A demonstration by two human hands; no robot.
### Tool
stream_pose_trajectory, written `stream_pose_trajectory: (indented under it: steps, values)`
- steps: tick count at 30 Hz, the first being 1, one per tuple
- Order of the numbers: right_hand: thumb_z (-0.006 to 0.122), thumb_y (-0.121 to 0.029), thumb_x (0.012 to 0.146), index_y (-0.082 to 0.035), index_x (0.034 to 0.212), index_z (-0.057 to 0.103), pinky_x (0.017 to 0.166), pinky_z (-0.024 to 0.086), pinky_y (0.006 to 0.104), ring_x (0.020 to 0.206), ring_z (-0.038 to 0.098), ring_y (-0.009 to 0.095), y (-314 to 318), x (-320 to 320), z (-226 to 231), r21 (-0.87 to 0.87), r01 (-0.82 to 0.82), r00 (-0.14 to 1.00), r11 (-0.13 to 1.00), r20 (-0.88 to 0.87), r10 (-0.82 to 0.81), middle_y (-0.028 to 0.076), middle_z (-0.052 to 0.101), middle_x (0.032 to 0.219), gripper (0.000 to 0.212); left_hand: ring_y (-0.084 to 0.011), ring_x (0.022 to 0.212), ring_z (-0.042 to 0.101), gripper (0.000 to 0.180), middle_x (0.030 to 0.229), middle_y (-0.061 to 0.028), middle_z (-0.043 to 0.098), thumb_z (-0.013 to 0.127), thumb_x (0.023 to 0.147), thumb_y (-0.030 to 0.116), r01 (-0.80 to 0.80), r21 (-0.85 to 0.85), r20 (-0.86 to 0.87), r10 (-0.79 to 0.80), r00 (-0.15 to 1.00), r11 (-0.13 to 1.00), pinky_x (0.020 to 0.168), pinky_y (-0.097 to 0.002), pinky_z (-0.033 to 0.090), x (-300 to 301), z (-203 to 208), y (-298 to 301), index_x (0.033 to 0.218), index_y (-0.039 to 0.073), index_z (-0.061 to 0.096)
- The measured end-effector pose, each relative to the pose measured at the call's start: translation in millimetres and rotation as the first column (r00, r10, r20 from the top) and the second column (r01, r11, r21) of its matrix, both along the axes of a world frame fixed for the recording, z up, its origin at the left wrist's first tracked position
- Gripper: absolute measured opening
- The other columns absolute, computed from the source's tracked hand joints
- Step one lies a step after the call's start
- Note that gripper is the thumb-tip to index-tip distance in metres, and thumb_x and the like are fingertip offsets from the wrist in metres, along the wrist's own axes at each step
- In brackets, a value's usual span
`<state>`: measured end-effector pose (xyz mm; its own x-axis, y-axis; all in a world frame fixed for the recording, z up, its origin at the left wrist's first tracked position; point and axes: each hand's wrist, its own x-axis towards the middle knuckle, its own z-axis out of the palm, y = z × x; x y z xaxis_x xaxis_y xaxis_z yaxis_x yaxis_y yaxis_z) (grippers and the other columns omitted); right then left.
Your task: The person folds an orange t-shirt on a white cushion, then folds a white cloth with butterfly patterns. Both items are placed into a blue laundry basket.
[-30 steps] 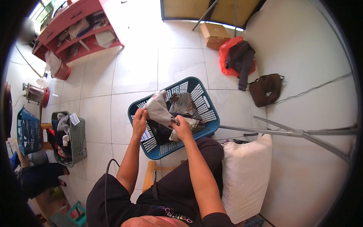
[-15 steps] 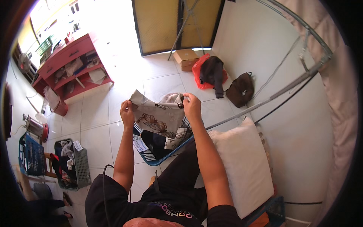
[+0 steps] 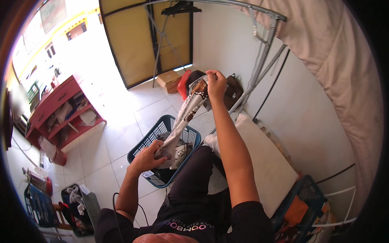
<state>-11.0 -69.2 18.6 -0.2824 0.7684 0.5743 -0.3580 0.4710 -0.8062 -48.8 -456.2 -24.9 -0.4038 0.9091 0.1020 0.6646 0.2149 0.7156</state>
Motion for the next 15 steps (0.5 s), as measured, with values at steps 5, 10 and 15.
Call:
stream_pose_trajectory:
  steps: [5, 10, 15]
  values:
    - [0.061, -0.011, 0.093, 0.004, 0.106, 0.072, 0.066, 0.046, 0.0269, 0.070, 0.057, 0.011, 17.8, 69.3, 38.8, 0.231, 0.210, 0.954, 0.950, 0.164, -0.251, 0.002, 0.066, 0.079, 0.023, -0.0385, 0.073, 0.068, 0.028, 0.077, -0.0190, 0.068, 0.072, 0.085, 0.020, -0.255, 0.044, -0.087, 0.258, 0.962, 0.966, 0.067, -0.0434, 0.053, -39.7, -7.0, 19.9, 0.108, 0.005, 0.066]
    - [0.069, -0.014, 0.087, -0.006, 0.105, 0.075, 0.088, 0.051, 0.0389, 0.094, 0.065, 0.029, 15.5, 134.2, 62.7, 0.718, 0.212, 0.717, 0.663, 0.347, -0.605, 0.012, 0.072, 0.091, 0.021, -0.0355, 0.077, 0.069, 0.021, 0.081, -0.0187, 0.070, 0.073, 0.081, 0.016, -0.344, 0.269, -0.225, 0.407, 0.885, 0.899, 0.072, -0.0422, 0.053, -92.5, 40.7, 32.7, 0.095, 0.002, 0.067]
    - [0.078, -0.010, 0.078, -0.007, 0.093, 0.072, 0.090, 0.048, 0.0417, 0.103, 0.058, 0.028, 9.1, 176.5, 85.8, 0.845, 0.201, 0.471, 0.495, 0.360, -0.805, 0.010, 0.065, 0.097, 0.017, -0.0354, 0.081, 0.069, 0.020, 0.083, -0.0182, 0.070, 0.074, 0.078, 0.017, -0.298, 0.249, -0.378, 0.375, 0.847, 0.922, 0.075, -0.0436, 0.053, -117.3, 84.7, 68.3, 0.090, 0.003, 0.067]
